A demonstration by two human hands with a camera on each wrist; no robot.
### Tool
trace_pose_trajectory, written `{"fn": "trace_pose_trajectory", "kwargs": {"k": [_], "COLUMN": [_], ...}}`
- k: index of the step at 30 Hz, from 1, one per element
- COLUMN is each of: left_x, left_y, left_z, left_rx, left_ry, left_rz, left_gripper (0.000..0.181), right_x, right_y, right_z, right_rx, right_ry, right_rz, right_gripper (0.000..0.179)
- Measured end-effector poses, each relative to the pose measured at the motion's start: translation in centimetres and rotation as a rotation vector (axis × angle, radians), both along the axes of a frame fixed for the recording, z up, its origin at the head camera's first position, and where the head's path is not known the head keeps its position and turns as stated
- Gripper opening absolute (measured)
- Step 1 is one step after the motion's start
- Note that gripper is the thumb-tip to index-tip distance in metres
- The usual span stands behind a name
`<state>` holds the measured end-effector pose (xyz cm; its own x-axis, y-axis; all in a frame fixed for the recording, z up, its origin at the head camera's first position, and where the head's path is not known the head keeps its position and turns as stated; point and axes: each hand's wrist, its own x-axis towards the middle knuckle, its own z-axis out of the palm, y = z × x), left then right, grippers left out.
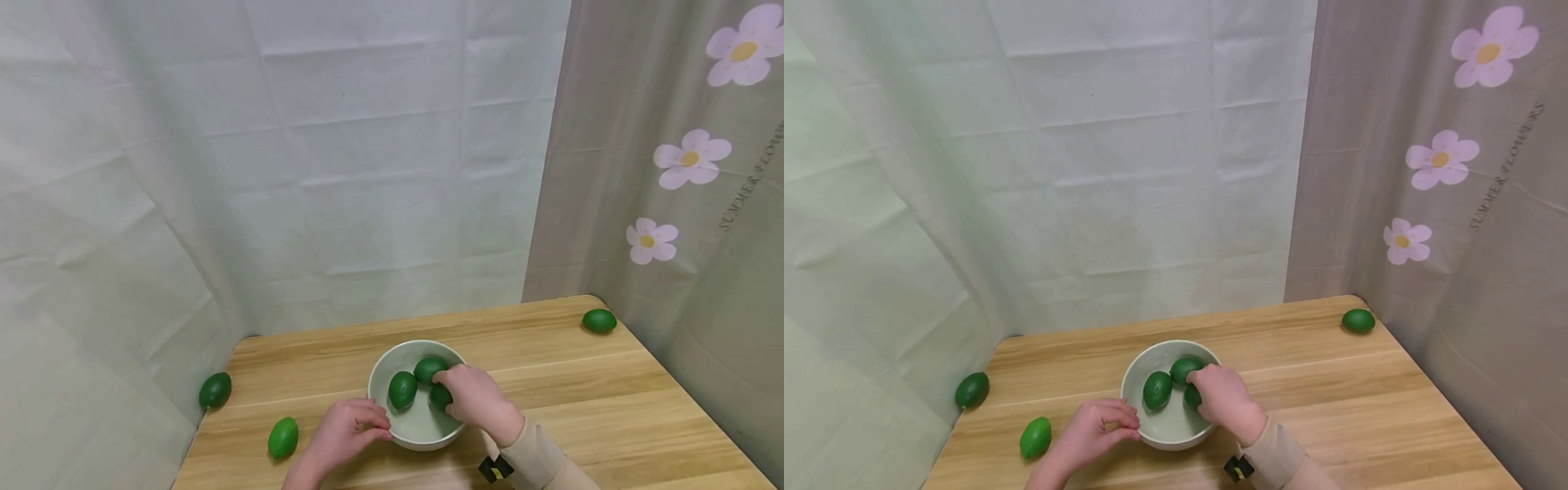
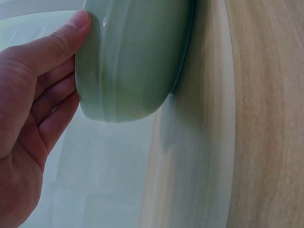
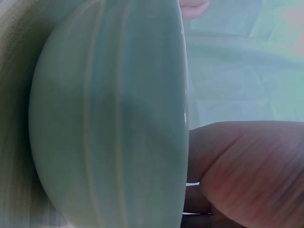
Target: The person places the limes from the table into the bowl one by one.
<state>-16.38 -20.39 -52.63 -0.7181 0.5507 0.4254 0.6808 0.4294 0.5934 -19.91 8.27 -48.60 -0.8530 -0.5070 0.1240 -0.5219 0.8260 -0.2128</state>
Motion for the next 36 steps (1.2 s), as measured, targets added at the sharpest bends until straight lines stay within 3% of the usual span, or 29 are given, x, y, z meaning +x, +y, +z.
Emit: {"fn": "trace_pose_trajectory", "kwargs": {"k": [8, 23, 36], "left_x": [0.1, 0.1, 0.0], "left_y": [0.1, 0.2, 0.1], "left_z": [0.2, 0.1, 0.0], "left_rx": [0.021, 0.019, 0.027], "left_ry": [0.056, 0.081, 0.077], "left_rz": [-0.013, -0.018, -0.022], "left_gripper": [0.008, 0.008, 0.009], "right_x": [0.1, 0.4, 0.6], "right_y": [0.1, 0.1, 0.9], "right_z": [0.2, 0.3, 1.7], "right_rx": [-0.004, 0.009, -0.090], "right_ry": [-0.003, 0.045, 0.144], "right_rz": [0.000, 0.020, 0.070], "right_gripper": [0.043, 0.045, 0.032]}}
